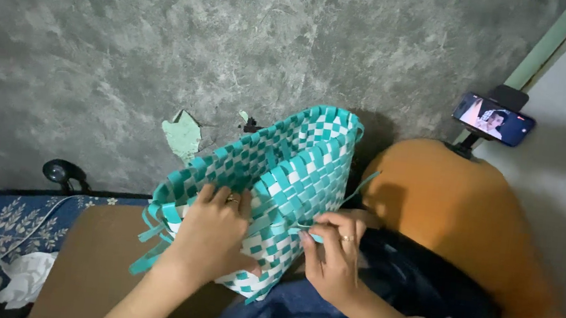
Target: Finishing a hand-woven plastic basket by tucking in loose plastic strips into the weave.
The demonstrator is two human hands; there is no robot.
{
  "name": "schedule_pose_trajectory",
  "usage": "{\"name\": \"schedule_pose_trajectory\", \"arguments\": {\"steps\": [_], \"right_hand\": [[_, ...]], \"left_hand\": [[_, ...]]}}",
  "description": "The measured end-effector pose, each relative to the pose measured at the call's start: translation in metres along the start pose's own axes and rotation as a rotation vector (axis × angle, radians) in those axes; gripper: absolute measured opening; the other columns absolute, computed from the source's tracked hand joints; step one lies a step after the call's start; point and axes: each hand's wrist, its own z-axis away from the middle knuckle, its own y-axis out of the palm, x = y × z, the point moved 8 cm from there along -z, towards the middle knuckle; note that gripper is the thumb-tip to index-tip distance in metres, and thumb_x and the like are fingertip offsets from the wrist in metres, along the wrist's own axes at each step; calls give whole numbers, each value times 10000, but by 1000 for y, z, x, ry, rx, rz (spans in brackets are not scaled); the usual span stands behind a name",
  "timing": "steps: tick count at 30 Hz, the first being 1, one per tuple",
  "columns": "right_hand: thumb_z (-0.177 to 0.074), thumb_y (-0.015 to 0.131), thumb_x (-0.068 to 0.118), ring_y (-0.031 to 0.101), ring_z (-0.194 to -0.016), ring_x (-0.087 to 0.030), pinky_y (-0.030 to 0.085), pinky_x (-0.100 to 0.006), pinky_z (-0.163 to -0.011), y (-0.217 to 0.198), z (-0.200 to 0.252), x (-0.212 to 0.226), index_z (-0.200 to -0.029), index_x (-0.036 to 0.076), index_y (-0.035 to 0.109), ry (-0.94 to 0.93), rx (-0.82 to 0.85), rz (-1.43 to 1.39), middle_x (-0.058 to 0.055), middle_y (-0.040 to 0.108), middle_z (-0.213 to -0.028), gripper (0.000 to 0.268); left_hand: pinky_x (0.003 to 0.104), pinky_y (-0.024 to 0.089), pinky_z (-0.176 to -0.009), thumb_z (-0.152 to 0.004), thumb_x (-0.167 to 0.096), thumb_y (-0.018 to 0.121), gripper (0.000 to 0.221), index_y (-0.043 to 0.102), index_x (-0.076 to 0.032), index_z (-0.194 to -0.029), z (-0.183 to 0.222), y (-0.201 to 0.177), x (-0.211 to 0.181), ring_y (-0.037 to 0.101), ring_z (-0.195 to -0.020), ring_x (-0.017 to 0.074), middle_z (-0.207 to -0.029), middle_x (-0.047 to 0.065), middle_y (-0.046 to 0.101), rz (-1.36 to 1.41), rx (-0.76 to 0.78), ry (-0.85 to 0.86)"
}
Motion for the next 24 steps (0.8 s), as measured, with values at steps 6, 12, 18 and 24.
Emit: {"name": "schedule_pose_trajectory", "arguments": {"steps": [6, 12, 18, 24], "right_hand": [[-925, 542, 231, 494, -930, -252, 435, -339, -776, 7, -5, 3, -774, 86, 603, 81, 96, -168, -95, 506, -997, 218], [-817, 523, 720, 466, -1039, -220, 237, -512, -1035, -2, 20, 31, -832, 167, 560, -256, -119, 288, -42, 523, -1066, 554], [-877, 568, 277, 491, -1038, -239, 212, -532, -1025, 5, 14, 30, -699, 172, 532, -184, -45, 338, -44, 564, -1062, 210], [-838, 753, 177, 473, -983, -228, 398, -428, -927, -3, 22, 52, -701, 77, 567, -348, 44, -22, -61, 549, -992, 252]], "left_hand": [[425, 479, -836, -485, -941, 765, 1307, 521, 88, -1252, 0, 7, -20, 567, -984, 311, -1112, 160, 629, -31, 19, 39], [431, 451, -875, -474, -990, 693, 1267, 580, 48, -1194, 1, -15, -21, 588, -966, 277, -1094, 126, 642, -80, -101, 2], [638, 208, -1122, -400, -976, 678, 1291, 548, 23, -1207, 7, -42, -25, 596, -886, 272, -962, 102, 610, -201, -164, -26], [642, 260, -1068, -443, -873, 707, 1253, 469, -43, -1351, 9, -26, -23, 544, -1007, 310, -1071, 124, 608, -111, -148, -40]]}}
